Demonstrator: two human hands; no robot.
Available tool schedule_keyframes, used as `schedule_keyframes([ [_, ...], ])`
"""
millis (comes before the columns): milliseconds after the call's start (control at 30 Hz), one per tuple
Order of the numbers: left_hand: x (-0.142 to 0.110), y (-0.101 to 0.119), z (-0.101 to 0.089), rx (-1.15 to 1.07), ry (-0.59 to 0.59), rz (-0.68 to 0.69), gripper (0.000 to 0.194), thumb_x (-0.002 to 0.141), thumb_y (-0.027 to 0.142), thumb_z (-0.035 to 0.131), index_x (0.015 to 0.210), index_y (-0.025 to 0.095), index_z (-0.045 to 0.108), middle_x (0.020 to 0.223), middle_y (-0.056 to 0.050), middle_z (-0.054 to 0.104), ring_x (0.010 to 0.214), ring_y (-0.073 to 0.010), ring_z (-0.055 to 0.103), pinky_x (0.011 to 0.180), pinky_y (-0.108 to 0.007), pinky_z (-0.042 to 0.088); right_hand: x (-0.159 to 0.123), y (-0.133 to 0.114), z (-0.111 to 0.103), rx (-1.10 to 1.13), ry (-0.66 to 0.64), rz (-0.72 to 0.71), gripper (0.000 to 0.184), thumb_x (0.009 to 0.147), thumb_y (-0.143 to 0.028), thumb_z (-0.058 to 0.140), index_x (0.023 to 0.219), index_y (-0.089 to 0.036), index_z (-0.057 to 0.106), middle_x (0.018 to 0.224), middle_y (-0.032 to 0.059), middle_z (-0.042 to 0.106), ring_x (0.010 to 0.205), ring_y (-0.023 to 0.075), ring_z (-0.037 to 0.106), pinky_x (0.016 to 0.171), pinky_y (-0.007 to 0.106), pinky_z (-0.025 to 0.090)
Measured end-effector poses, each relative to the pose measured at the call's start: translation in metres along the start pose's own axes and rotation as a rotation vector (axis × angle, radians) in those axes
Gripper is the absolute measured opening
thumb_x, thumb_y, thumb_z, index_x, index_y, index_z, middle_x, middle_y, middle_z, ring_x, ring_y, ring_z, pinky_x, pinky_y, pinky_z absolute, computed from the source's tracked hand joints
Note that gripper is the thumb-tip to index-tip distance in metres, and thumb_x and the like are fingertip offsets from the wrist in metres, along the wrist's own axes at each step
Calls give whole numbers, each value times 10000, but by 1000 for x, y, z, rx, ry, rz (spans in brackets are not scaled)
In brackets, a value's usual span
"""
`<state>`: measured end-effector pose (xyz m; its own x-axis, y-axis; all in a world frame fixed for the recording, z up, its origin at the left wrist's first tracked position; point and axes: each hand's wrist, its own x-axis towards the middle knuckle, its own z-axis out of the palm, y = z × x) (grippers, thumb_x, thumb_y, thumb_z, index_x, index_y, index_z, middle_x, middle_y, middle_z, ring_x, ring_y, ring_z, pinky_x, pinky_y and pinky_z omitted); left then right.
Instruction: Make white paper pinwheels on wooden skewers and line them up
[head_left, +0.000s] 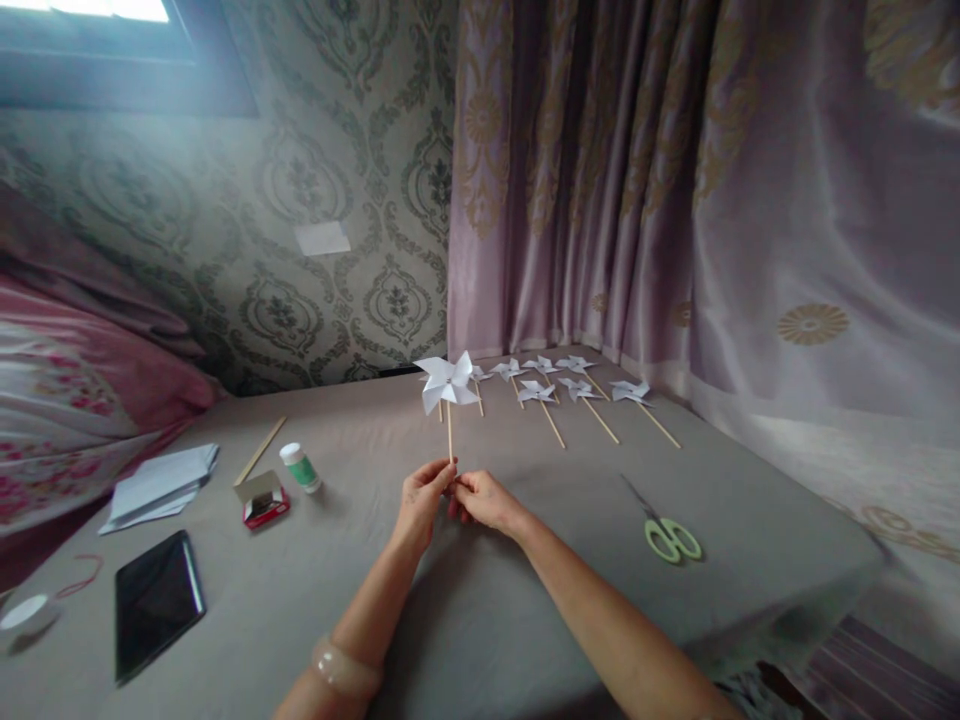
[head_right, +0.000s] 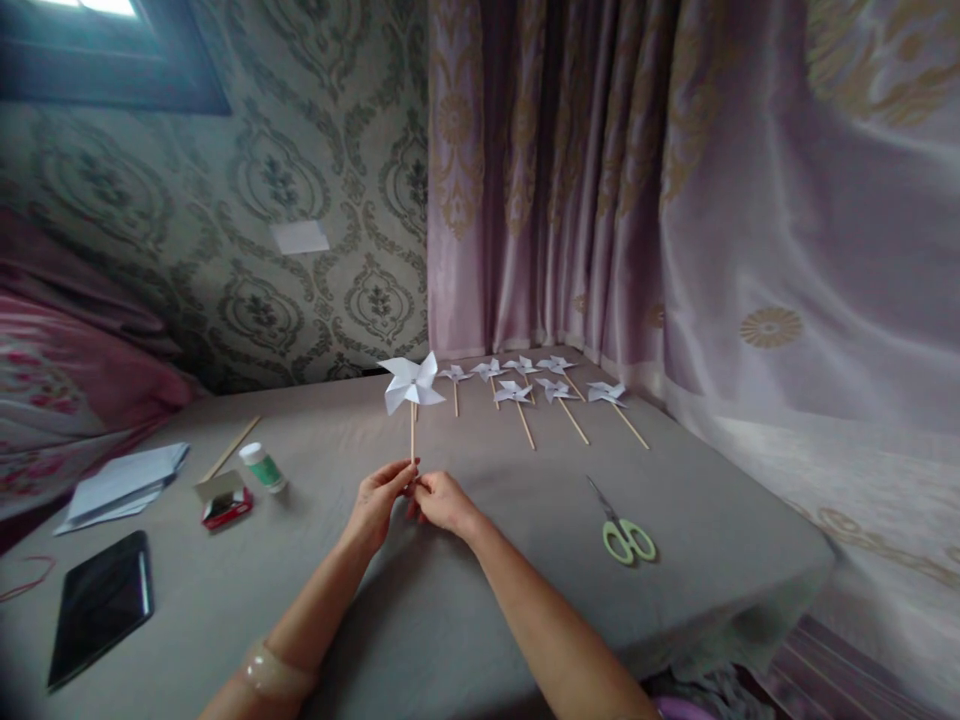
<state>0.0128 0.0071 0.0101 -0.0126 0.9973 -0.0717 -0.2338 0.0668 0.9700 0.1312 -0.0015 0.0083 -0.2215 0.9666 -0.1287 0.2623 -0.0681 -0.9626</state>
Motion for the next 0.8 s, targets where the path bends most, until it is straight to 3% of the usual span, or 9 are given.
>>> schedule_keyframes([
  [67, 0, -1, -5, 43, 31, 22, 449, 475, 434, 814, 796, 124, 759, 629, -28, 644, 594, -110, 504, 571, -226, 358, 5, 1, -12, -52, -16, 2, 207, 771, -188, 591, 572, -138, 612, 482, -2, 608, 373, 86, 473, 396, 185, 325],
  [133, 0, -1, -8, 64, 51, 27, 453, 469, 442, 813, 792, 129, 765, 638, -24, 647, 600, -103, 489, 582, -219, 349, 13, -3, -30, -93, 70, -19, 192, 746, -182, 602, 559, -139, 610, 471, 4, 600, 382, 89, 472, 409, 189, 331],
  [200, 1, -3, -11, 70, 61, 2, 478, 466, 459, 811, 807, 127, 765, 601, -6, 619, 572, -92, 457, 567, -216, 331, 21, -10, -48, -111, 251, -72, 157, 797, -219, 541, 710, -142, 646, 563, 14, 638, 476, 96, 523, 469, 184, 365],
  [267, 1, -6, -12, 68, 72, -28, 511, 461, 476, 809, 826, 122, 762, 560, 12, 581, 542, -85, 428, 546, -215, 312, 27, -16, -59, -111, 452, -145, 234, 842, -278, 476, 928, -136, 642, 659, 32, 666, 576, 118, 574, 529, 196, 395],
  [333, 1, -8, -12, 65, 71, -50, 541, 452, 490, 809, 838, 114, 758, 529, 24, 549, 525, -83, 412, 530, -215, 299, 29, -19, -60, -108, 637, -256, 324, 846, -324, 456, 1041, -120, 613, 672, 41, 666, 590, 136, 588, 550, 217, 411],
  [400, 0, -10, -12, 67, 56, -58, 554, 450, 497, 808, 839, 106, 756, 513, 27, 531, 522, -83, 406, 523, -213, 292, 27, -17, -56, -140, 716, -329, 371, 833, -338, 460, 1094, -112, 599, 664, 39, 660, 570, 144, 585, 557, 232, 418],
  [667, -2, -12, -7, 146, 2, -89, 561, 497, 513, 785, 875, 101, 753, 523, 19, 530, 532, -91, 408, 515, -211, 279, 16, -10, -47, -294, 730, -288, 529, 825, -214, 410, 1331, -58, 422, 715, 50, 676, 626, 162, 611, 612, 245, 435],
  [733, -2, -13, -6, 163, -6, -88, 562, 498, 523, 779, 872, 104, 754, 526, 17, 531, 536, -95, 411, 516, -214, 280, 12, -12, -43, -325, 629, -291, 466, 811, -201, 422, 1253, -94, 526, 719, 51, 685, 614, 154, 604, 602, 237, 434],
  [800, -2, -12, -6, 175, -15, -76, 558, 502, 530, 774, 866, 108, 756, 538, 12, 541, 546, -101, 416, 524, -218, 291, 6, -15, -38, -366, 462, -326, 344, 785, -196, 456, 1055, -156, 666, 692, 35, 686, 587, 141, 589, 576, 223, 421],
])
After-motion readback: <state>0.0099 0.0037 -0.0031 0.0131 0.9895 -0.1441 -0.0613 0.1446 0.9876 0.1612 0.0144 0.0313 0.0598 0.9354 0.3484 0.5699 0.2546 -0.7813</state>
